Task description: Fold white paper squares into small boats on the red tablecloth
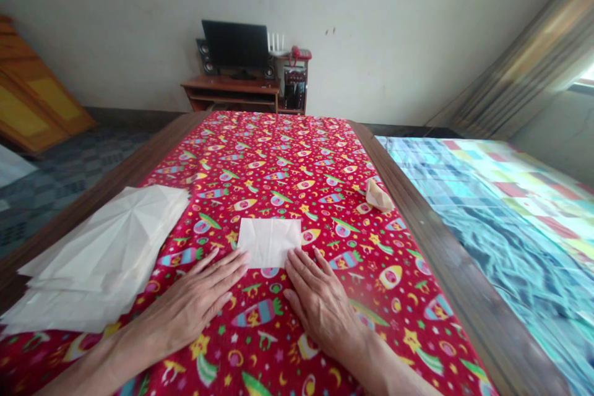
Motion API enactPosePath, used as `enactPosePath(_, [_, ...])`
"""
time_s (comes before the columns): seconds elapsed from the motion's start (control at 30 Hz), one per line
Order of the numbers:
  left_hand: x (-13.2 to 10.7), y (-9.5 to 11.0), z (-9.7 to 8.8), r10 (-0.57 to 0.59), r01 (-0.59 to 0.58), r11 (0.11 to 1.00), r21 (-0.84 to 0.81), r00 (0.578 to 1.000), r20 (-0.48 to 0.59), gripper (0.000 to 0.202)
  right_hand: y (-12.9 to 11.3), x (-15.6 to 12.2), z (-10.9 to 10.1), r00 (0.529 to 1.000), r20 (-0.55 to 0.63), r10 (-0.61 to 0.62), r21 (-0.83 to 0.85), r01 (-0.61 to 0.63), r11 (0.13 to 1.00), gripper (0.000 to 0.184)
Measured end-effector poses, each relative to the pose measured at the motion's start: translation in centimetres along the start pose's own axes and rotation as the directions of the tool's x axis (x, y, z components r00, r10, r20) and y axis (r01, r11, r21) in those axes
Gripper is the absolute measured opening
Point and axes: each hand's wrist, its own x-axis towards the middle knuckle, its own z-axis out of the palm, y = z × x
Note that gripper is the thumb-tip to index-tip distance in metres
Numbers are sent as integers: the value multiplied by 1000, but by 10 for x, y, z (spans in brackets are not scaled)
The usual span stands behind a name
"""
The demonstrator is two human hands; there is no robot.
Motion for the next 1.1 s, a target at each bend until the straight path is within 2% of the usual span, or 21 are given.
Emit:
enactPosePath(0.13, [16, 2, -1, -21, 14, 998, -64, 994, -108, 32, 5, 13, 1, 990, -139, 32, 87, -20, 996, 26])
enactPosePath(0.2, [30, 3, -3, -37, 28, 994, -104, 996, -86, 29, 9, 22, 4, 984, -174, 41, 111, -22, 994, 22])
enactPosePath(0.33, [60, 5, -6, -76, 80, 993, -89, 996, 52, 26, 15, 40, 12, 989, -118, 89, 86, -79, 993, 26])
enactPosePath(0.43, [78, 5, -1, -108, 111, 992, -64, 993, 46, 27, 15, 48, 16, 982, -97, 162, 14, -162, 987, 25])
enactPosePath(0.53, [87, 4, 6, -163, 164, 983, -78, 986, 30, 29, 14, 53, 16, 983, -50, 178, -38, -180, 983, 22])
enactPosePath(0.67, [87, 1, 13, -202, 202, 977, -70, 979, 10, 37, 19, 54, 14, 994, 37, 102, -92, -99, 991, 38])
enactPosePath(0.77, [79, -3, 18, -173, 172, 984, -52, 985, 0, 45, 25, 52, 15, 994, 88, 69, -96, -60, 994, 45])
enactPosePath(0.87, [71, -10, 21, -134, 135, 991, -24, 990, 45, 49, 31, 48, 17, 993, 94, 65, -85, -57, 995, 47])
enactPosePath(1.1, [54, -23, 15, -149, 149, 989, 8, 985, 83, 51, 37, 40, 15, 995, 84, 55, -92, -48, 995, 49])
